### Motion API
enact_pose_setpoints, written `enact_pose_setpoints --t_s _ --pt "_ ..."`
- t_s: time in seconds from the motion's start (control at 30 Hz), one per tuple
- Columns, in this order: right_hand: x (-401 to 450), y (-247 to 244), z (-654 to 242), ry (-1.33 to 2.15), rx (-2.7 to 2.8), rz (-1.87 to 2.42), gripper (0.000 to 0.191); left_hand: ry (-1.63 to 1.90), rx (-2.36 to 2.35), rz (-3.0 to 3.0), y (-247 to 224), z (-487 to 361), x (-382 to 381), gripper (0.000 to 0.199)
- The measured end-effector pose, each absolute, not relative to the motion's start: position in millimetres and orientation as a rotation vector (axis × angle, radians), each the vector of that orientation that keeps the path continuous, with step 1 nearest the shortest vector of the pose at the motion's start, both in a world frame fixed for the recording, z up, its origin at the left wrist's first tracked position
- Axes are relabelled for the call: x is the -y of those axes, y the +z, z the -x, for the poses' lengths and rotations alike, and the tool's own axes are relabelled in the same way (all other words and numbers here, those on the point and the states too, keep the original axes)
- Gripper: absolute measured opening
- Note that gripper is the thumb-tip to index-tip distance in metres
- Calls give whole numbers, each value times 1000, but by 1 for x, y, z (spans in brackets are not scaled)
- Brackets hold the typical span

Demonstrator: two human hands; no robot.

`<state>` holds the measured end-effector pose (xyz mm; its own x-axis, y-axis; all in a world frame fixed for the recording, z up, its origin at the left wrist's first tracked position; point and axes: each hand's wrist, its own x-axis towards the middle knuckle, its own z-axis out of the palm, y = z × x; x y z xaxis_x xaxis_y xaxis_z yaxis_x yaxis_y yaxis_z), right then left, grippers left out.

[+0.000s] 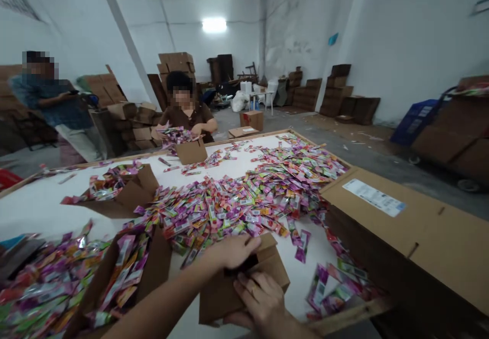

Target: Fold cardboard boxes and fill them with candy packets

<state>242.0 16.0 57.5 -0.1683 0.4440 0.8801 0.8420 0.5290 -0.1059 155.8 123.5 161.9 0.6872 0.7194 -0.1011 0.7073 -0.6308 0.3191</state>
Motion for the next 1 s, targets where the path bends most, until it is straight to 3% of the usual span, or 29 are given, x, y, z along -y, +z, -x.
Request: enact_pose_setpoints --t_s 0.47,0.6,0.67,0.8,0.83,0.9,1.0 --pt "-24 76 -233 -444 1809 1205 49 103 -1215 -2716 126 -161 -131 46" --pt "-33 85 -249 -455 1832 1158 52 426 -1072 -2475 141 -149 -136 40" --pt "-29 88 -262 -418 1838 1102 54 440 -878 -2327 151 -137 -126 53" --pt "-8 85 -284 -260 1982 954 54 -209 -843 -2520 162 -125 -84 131" --pt "-4 85 -287 -223 2015 938 53 -333 -912 -2556 162 -127 -76 142" --pt "-3 93 -290 -97 2046 958 49 -436 -1029 -2565 165 -134 -68 148" --pt "-14 124 -303 339 2048 928 35 -286 -1070 -2498 175 -133 -73 140"
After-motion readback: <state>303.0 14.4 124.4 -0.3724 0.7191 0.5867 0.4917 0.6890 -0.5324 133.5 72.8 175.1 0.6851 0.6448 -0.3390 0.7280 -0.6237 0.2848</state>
